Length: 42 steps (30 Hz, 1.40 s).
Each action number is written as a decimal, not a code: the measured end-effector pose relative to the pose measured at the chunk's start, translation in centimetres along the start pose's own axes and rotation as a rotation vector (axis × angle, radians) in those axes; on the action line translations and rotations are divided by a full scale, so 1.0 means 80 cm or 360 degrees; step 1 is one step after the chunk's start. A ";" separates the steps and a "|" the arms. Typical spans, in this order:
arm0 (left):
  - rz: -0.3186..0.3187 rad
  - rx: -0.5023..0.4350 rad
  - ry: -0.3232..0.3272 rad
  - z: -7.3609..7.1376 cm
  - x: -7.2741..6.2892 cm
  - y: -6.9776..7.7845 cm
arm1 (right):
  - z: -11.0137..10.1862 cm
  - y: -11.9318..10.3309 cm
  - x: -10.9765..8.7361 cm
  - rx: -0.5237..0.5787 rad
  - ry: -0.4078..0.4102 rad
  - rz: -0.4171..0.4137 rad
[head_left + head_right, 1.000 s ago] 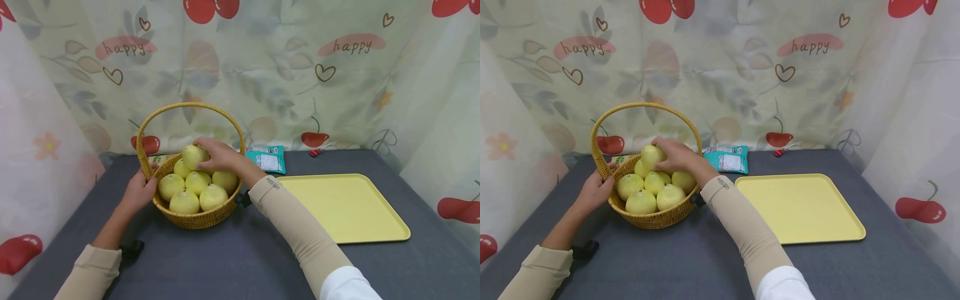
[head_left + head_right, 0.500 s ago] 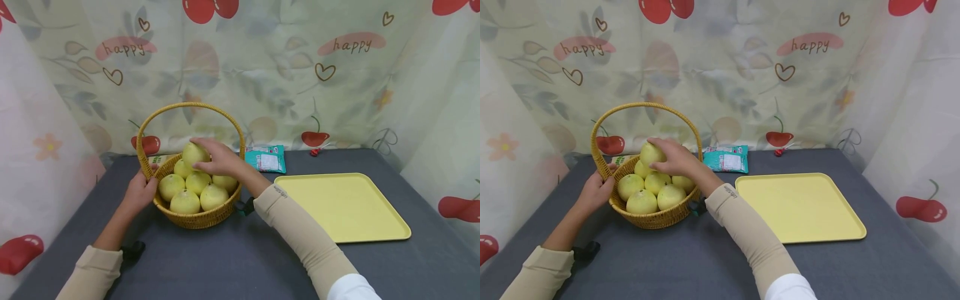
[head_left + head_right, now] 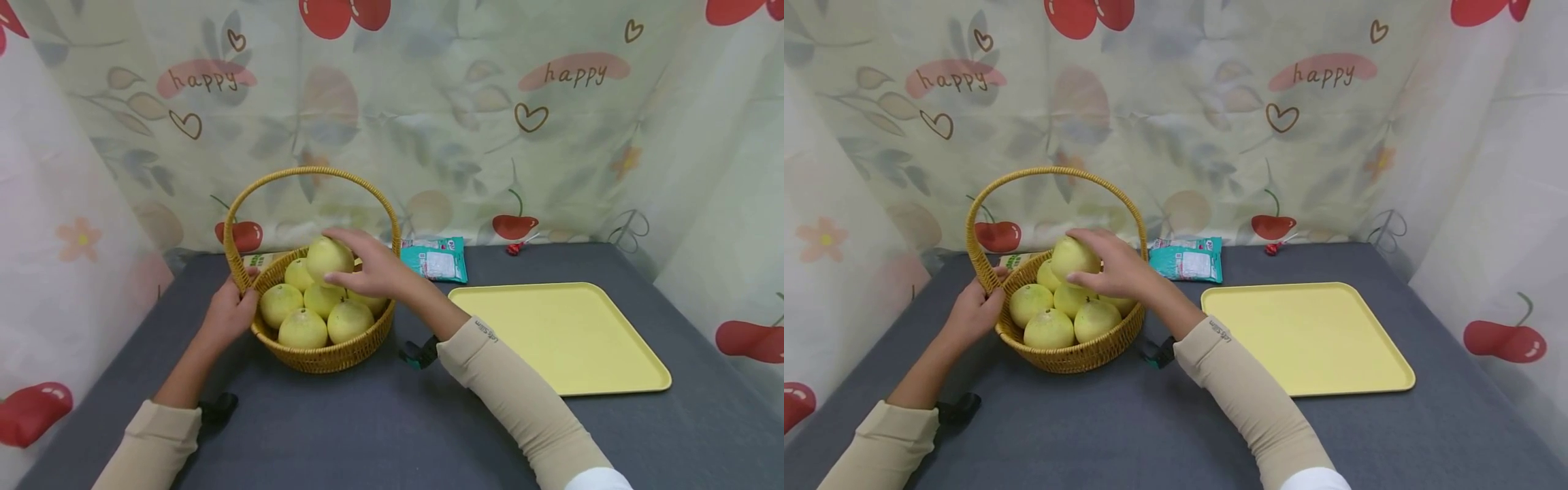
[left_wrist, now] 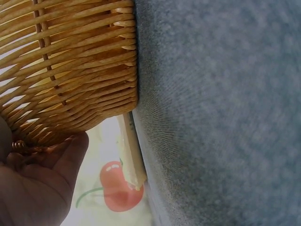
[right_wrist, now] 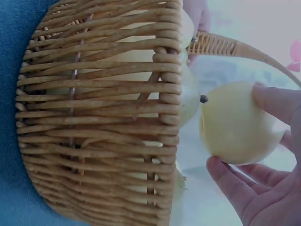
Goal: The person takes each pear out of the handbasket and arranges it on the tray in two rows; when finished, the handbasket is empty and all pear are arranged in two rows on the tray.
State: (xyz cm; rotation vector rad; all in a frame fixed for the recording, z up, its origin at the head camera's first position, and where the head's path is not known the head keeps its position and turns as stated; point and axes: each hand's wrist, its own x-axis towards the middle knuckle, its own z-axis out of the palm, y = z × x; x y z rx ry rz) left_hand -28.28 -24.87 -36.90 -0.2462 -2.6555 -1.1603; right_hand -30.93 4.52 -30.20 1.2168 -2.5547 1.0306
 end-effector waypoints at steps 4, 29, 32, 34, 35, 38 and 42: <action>0.0005 -0.0008 -0.0003 0.000 0.000 0.000 | -0.006 -0.001 -0.011 0.0036 0.0037 -0.0040; 0.0014 -0.0004 -0.0009 0.000 -0.001 -0.001 | -0.058 0.005 -0.117 0.0248 0.0205 0.0117; 0.0032 -0.0010 0.0007 -0.001 -0.001 -0.002 | -0.066 0.011 -0.129 0.0252 0.0209 0.0142; 0.0039 -0.0010 0.0020 -0.002 -0.001 -0.002 | -0.071 0.017 -0.136 0.0245 0.0211 0.0160; 0.0040 -0.0009 0.0027 -0.002 -0.001 -0.003 | -0.073 0.020 -0.140 0.0247 0.0211 0.0175; 0.0044 -0.0001 0.0027 -0.002 -0.001 -0.004 | -0.080 0.031 -0.151 0.0286 0.0208 0.0246; 0.0040 -0.0018 -0.0006 -0.001 0.000 -0.005 | -0.089 0.046 -0.162 0.0286 0.0203 0.0326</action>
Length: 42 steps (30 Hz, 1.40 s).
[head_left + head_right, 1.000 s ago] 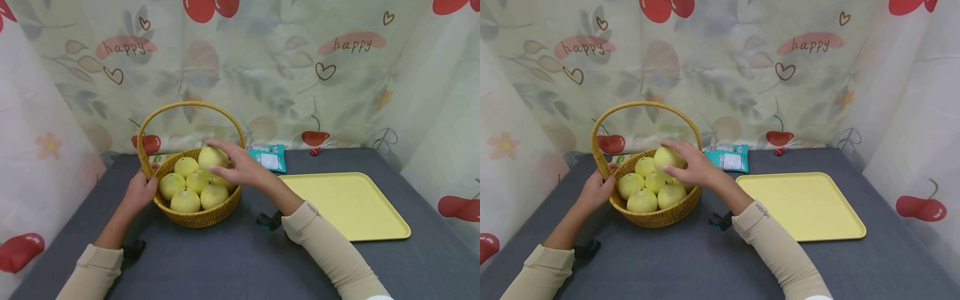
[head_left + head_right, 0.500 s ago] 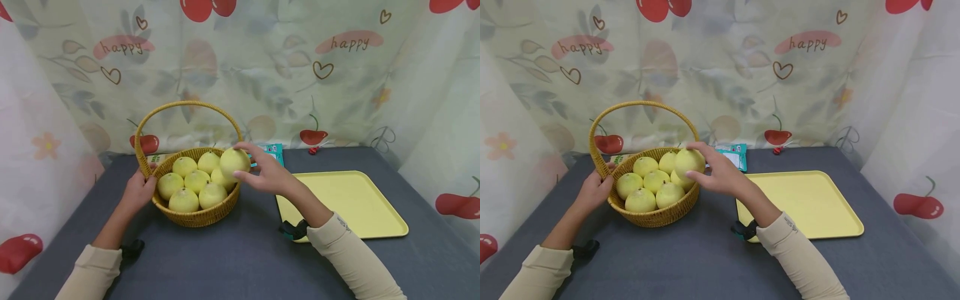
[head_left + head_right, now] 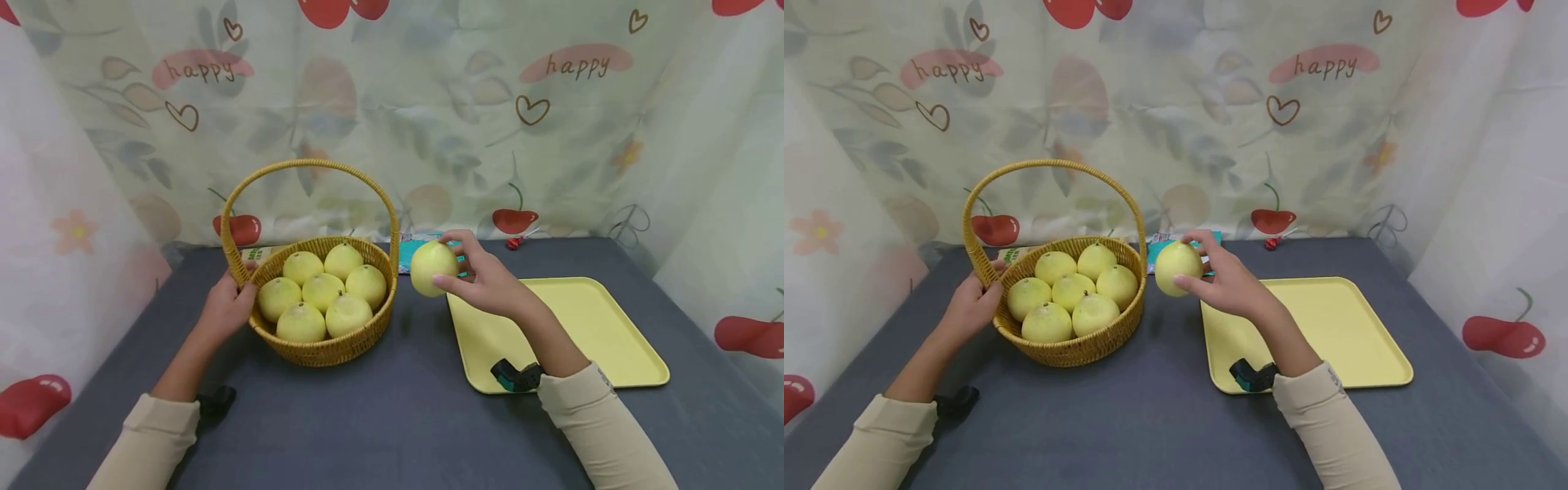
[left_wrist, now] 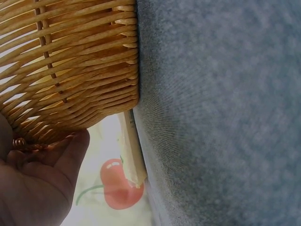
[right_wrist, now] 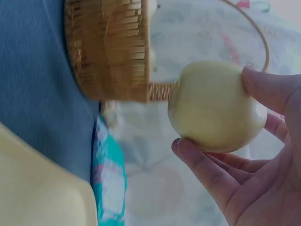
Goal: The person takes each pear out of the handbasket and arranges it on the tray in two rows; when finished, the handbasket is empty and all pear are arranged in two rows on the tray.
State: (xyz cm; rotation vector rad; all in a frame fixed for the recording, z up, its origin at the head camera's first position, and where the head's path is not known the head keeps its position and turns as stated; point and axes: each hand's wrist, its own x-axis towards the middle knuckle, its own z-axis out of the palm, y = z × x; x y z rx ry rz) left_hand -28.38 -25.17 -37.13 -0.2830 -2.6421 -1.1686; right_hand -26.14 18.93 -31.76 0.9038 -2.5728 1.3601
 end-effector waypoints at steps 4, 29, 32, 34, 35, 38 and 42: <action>-0.0020 -0.0017 0.0004 -0.001 0.000 0.002 | -0.008 0.011 0.000 -0.0056 0.0010 0.0035; -0.0019 -0.0036 -0.0025 0.000 -0.001 0.001 | -0.024 0.079 -0.015 -0.0581 -0.0173 0.0301; -0.0023 -0.0041 -0.0020 -0.001 -0.001 0.001 | -0.023 0.081 -0.015 -0.0622 -0.0147 0.0333; -0.0024 -0.0035 -0.0023 -0.001 -0.001 0.001 | -0.022 0.082 -0.014 -0.0628 -0.0137 0.0344; -0.0027 -0.0036 -0.0029 -0.001 -0.001 0.002 | -0.022 0.082 -0.015 -0.0630 -0.0133 0.0342; -0.0037 -0.0038 -0.0040 -0.001 -0.002 0.003 | -0.021 0.083 -0.014 -0.0629 -0.0123 0.0329; -0.0046 -0.0042 -0.0044 -0.002 -0.001 0.003 | -0.021 0.083 -0.014 -0.0620 -0.0109 0.0316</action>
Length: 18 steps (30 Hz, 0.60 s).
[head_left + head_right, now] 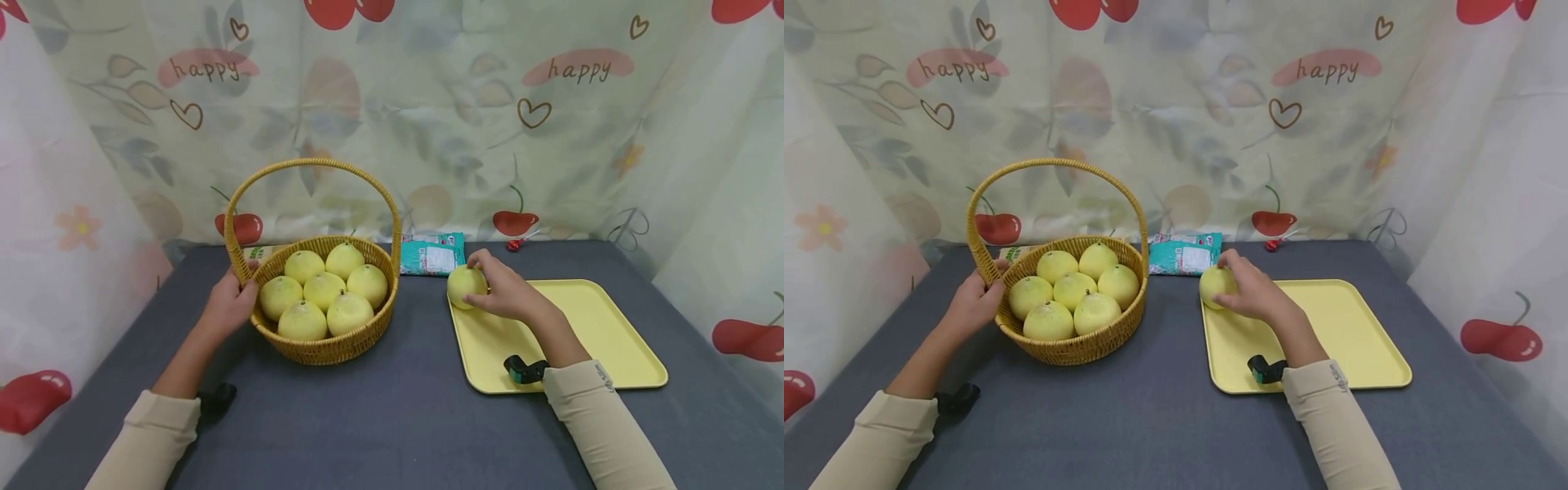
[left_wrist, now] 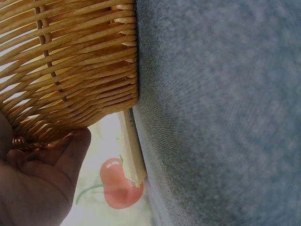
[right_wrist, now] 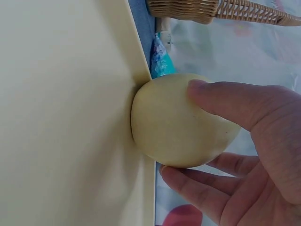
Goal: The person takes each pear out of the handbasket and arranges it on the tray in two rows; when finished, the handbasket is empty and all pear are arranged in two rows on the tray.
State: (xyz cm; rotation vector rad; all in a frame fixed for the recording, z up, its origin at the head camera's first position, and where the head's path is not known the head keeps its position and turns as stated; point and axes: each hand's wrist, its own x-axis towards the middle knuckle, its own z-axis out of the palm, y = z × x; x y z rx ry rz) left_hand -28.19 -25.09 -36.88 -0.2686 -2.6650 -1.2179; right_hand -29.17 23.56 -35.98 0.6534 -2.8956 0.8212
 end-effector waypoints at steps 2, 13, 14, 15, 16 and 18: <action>0.0004 -0.0002 -0.0005 0.000 -0.001 0.000 | 0.001 0.000 0.000 0.0006 0.0011 -0.0003; 0.0006 -0.0006 -0.0034 -0.002 -0.005 -0.001 | 0.001 -0.015 0.000 0.0009 0.0120 -0.0119; 0.0011 -0.0008 -0.0038 -0.001 -0.004 -0.001 | -0.001 -0.020 0.001 -0.0003 0.0159 -0.0145; 0.0015 -0.0010 -0.0042 -0.001 -0.003 -0.001 | -0.003 -0.027 0.001 -0.0015 0.0197 -0.0167; 0.0014 -0.0010 -0.0043 -0.001 -0.003 -0.001 | -0.005 -0.034 0.001 -0.0019 0.0229 -0.0189; 0.0010 -0.0007 -0.0038 -0.001 -0.001 -0.001 | -0.007 -0.052 0.002 -0.0022 0.0278 -0.0240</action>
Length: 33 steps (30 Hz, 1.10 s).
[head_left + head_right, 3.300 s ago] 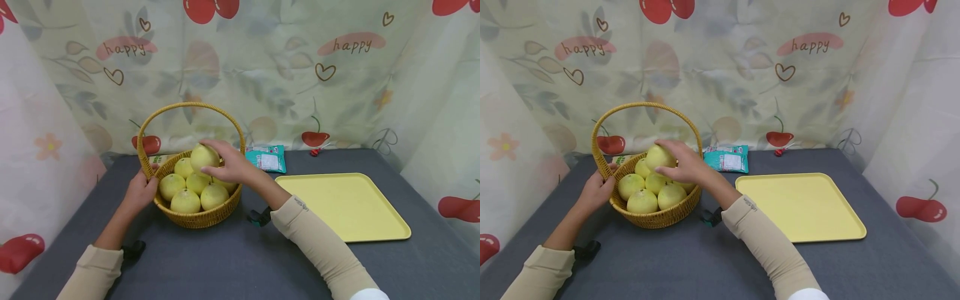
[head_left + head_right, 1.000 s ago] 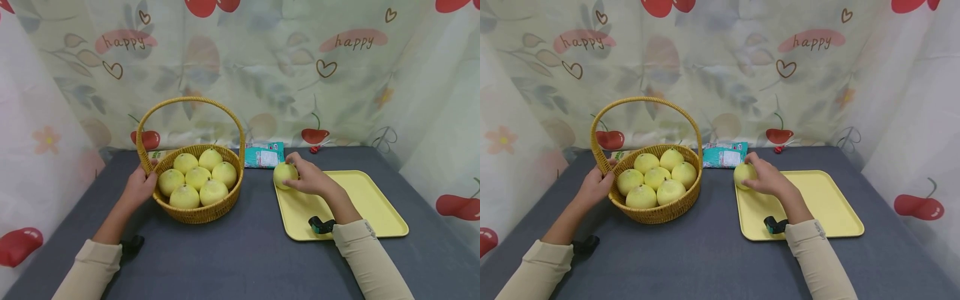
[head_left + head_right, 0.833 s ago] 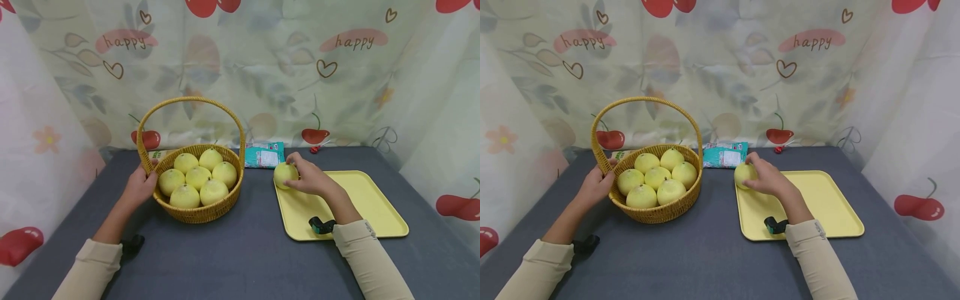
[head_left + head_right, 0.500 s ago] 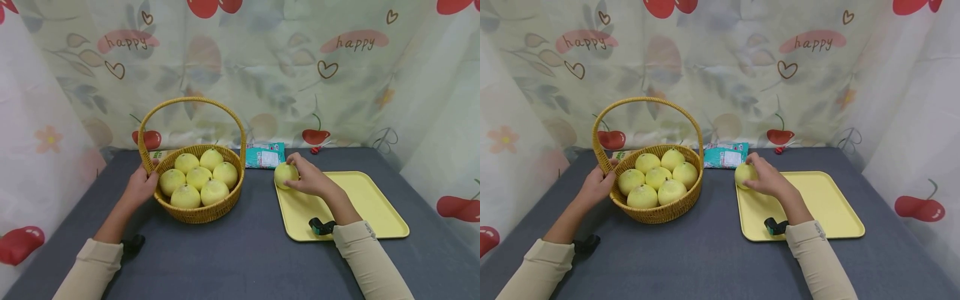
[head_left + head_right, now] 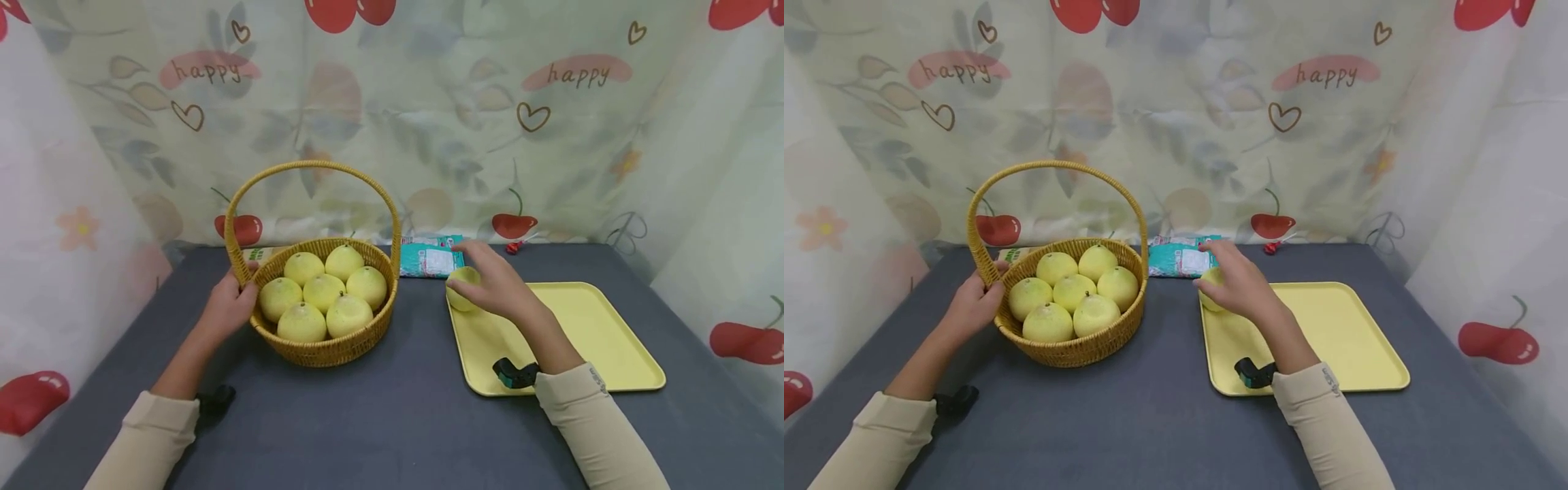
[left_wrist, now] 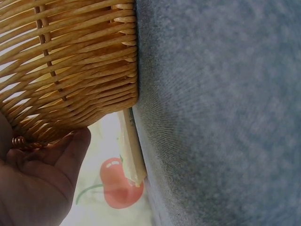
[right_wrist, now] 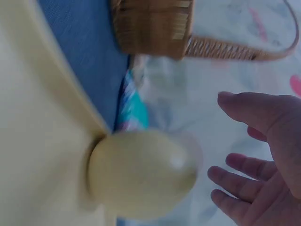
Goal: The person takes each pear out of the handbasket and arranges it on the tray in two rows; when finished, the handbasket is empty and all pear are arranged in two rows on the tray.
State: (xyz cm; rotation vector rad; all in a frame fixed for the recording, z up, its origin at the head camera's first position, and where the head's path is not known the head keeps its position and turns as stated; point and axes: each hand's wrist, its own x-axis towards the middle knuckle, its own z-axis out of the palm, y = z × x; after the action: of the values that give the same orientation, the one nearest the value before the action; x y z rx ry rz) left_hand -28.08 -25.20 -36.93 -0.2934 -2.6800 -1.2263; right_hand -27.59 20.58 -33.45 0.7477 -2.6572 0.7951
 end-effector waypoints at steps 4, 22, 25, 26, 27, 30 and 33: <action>-0.0014 0.0001 0.0003 0.001 0.001 -0.001 | 0.002 -0.036 0.006 0.0031 0.0021 -0.0114; 0.0014 -0.0016 -0.0007 0.001 0.001 -0.004 | 0.084 -0.146 0.072 -0.0218 -0.0680 -0.0313; 0.0011 -0.0009 -0.0008 0.001 0.001 -0.003 | 0.090 -0.152 0.078 -0.0259 -0.0764 -0.0254; 0.0015 -0.0008 -0.0006 0.001 0.001 -0.003 | 0.092 -0.154 0.079 -0.0275 -0.0777 -0.0247; 0.0018 -0.0007 -0.0004 0.001 0.001 -0.003 | 0.093 -0.155 0.080 -0.0281 -0.0780 -0.0243; 0.0026 0.0003 0.0006 0.001 0.001 -0.001 | 0.098 -0.157 0.083 -0.0301 -0.0767 -0.0242; 0.0037 0.0013 0.0015 0.001 0.001 0.001 | 0.103 -0.157 0.083 -0.0283 -0.0763 -0.0217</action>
State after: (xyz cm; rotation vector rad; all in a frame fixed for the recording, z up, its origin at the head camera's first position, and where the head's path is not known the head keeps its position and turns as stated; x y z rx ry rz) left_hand -28.15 -25.06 -36.91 -0.3158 -2.6651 -1.2066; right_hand -27.09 4.20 -32.16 1.1785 -2.9896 0.3690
